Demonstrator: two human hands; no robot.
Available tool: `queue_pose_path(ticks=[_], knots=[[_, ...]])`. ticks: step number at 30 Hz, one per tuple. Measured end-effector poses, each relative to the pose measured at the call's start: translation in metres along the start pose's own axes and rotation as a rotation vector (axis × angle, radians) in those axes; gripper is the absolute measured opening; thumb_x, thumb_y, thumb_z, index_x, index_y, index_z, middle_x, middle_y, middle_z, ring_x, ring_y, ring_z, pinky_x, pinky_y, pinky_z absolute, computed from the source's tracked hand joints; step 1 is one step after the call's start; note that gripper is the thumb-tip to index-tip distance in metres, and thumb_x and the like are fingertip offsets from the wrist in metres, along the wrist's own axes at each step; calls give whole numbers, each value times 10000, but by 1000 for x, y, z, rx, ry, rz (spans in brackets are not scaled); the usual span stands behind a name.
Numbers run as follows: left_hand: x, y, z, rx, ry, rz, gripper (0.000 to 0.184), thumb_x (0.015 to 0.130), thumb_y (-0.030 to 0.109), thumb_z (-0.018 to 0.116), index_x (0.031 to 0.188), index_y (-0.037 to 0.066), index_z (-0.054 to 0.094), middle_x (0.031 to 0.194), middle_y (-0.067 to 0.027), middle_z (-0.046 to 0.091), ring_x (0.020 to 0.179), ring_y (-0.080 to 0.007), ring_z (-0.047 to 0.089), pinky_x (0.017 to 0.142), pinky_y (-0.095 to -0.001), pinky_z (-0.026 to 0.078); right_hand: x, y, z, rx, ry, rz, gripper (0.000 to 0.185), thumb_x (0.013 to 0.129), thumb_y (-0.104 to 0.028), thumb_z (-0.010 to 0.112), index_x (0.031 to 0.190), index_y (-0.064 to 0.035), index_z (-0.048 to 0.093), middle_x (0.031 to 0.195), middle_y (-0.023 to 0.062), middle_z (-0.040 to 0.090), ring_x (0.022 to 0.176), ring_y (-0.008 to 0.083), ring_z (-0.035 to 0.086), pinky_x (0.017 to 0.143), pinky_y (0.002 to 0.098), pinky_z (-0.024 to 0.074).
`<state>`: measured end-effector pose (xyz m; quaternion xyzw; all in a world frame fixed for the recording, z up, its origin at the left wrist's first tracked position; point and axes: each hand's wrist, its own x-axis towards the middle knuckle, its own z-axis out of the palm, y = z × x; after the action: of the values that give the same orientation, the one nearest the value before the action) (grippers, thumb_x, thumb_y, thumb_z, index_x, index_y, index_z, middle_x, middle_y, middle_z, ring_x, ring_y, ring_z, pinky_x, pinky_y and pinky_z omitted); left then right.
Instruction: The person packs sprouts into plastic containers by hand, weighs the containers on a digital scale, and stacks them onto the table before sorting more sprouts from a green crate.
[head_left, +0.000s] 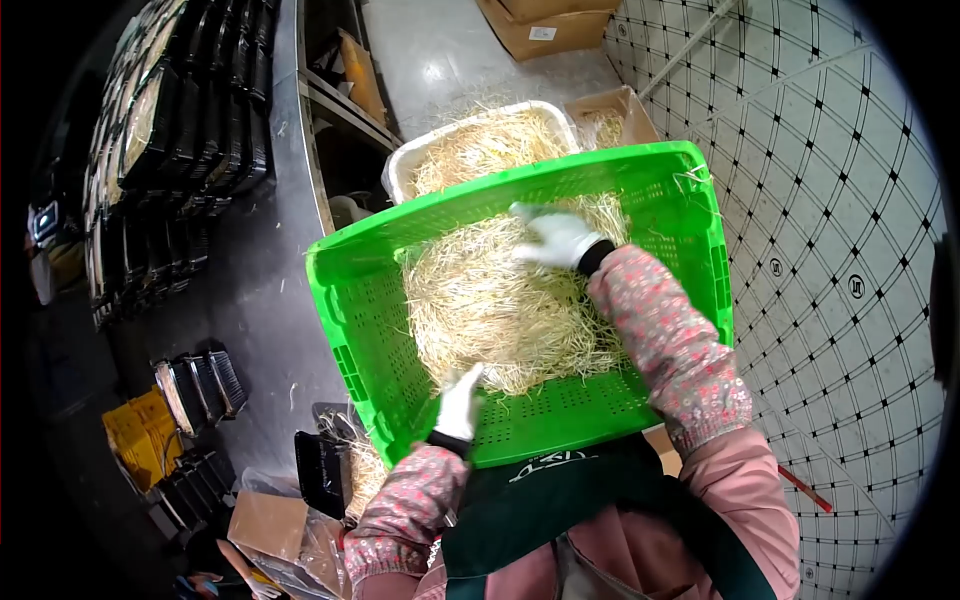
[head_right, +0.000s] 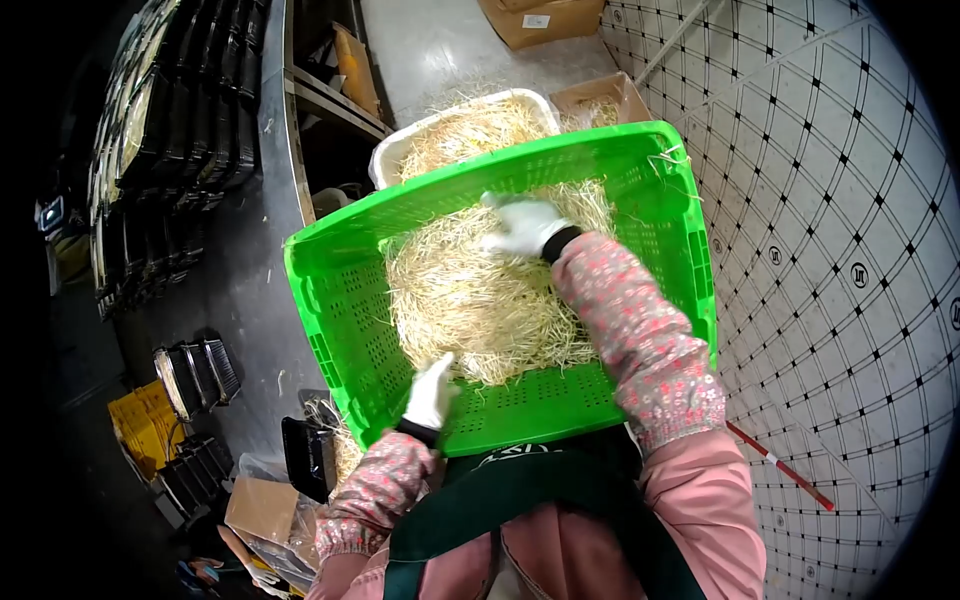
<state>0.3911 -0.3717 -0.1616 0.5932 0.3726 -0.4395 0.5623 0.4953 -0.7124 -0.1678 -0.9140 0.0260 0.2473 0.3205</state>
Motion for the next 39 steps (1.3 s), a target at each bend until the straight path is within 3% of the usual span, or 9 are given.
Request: queue_pose_path(ticks=[8, 12, 14, 16, 18, 26, 27, 32, 39], knots=[[110, 102, 3, 1140, 266, 1182, 853, 906, 371, 698, 1526, -40, 279, 1544, -275, 344, 1450, -443, 281, 1204, -468, 234, 44, 13, 24, -24, -48, 43, 843, 864, -595, 626, 1471, -46, 427, 1473, 234, 462, 1362, 352, 454, 1142, 428, 362], [124, 91, 31, 1347, 148, 795, 862, 914, 584, 588, 1503, -5, 365, 1529, -258, 390, 1469, -405, 279, 1194, -578, 165, 35, -16, 78, -177, -1, 95, 1106, 709, -775, 673, 1454, -1, 411, 1449, 228, 424, 1385, 384, 361, 1079, 493, 401], [93, 71, 31, 1446, 78, 847, 877, 857, 615, 641, 1425, -24, 446, 1354, -277, 530, 1299, -420, 475, 1180, -594, 187, 1, -36, 91, -204, -134, 64, 1234, 622, -816, 700, 1476, 6, 359, 1403, 252, 465, 1333, 402, 426, 1079, 584, 355], [60, 51, 28, 1334, -68, 802, 1078, 680, 658, 780, 1419, -46, 432, 1322, -292, 536, 1250, -438, 502, 1178, -557, 222, -53, -50, 99, -351, -76, -87, 1286, 601, -778, 750, 1517, 1, 294, 1420, 299, 436, 1320, 439, 427, 1092, 641, 305], [54, 6, -5, 1557, -108, 868, 1325, 619, 638, 823, 1553, -40, 172, 1555, -303, 287, 1457, -441, 263, 1199, -538, 189, -85, -57, 113, -439, -146, -101, 1328, 614, -702, 792, 1571, -26, 168, 1508, 301, 339, 1389, 477, 341, 1100, 690, 250], [88, 8, 31, 1504, 103, 806, 1320, 632, 474, 871, 1579, 4, 81, 1552, -257, 311, 1394, -425, 352, 1147, -508, 311, -67, -39, 140, -368, -6, -81, 1088, 774, -320, 768, 1591, -39, 107, 1355, 238, 475, 1237, 400, 478, 991, 608, 386], [82, 13, 36, 1374, 161, 833, 1128, 646, 427, 870, 1529, 45, 281, 1400, -264, 504, 1236, -414, 526, 1030, -463, 449, -62, -33, 141, -352, 134, -115, 1008, 784, -265, 744, 1583, -32, 175, 1145, 165, 571, 1058, 323, 562, 875, 510, 460], [79, 40, 33, 1147, 69, 790, 602, 682, 346, 832, 1171, 91, 592, 962, -212, 712, 927, -414, 672, 838, -455, 540, -47, -27, 104, -263, -6, -103, 826, 825, -189, 667, 1542, -18, 296, 1014, 142, 635, 934, 287, 638, 772, 423, 526], [8, 68, -9, 1585, -41, 914, 366, 764, 224, 739, 1077, 118, 580, 893, -143, 666, 795, -369, 664, 660, -479, 522, -50, -3, -12, -203, 86, 95, 585, 857, -398, 677, 1385, -180, 551, 1060, 105, 708, 960, 297, 691, 775, 438, 566]])
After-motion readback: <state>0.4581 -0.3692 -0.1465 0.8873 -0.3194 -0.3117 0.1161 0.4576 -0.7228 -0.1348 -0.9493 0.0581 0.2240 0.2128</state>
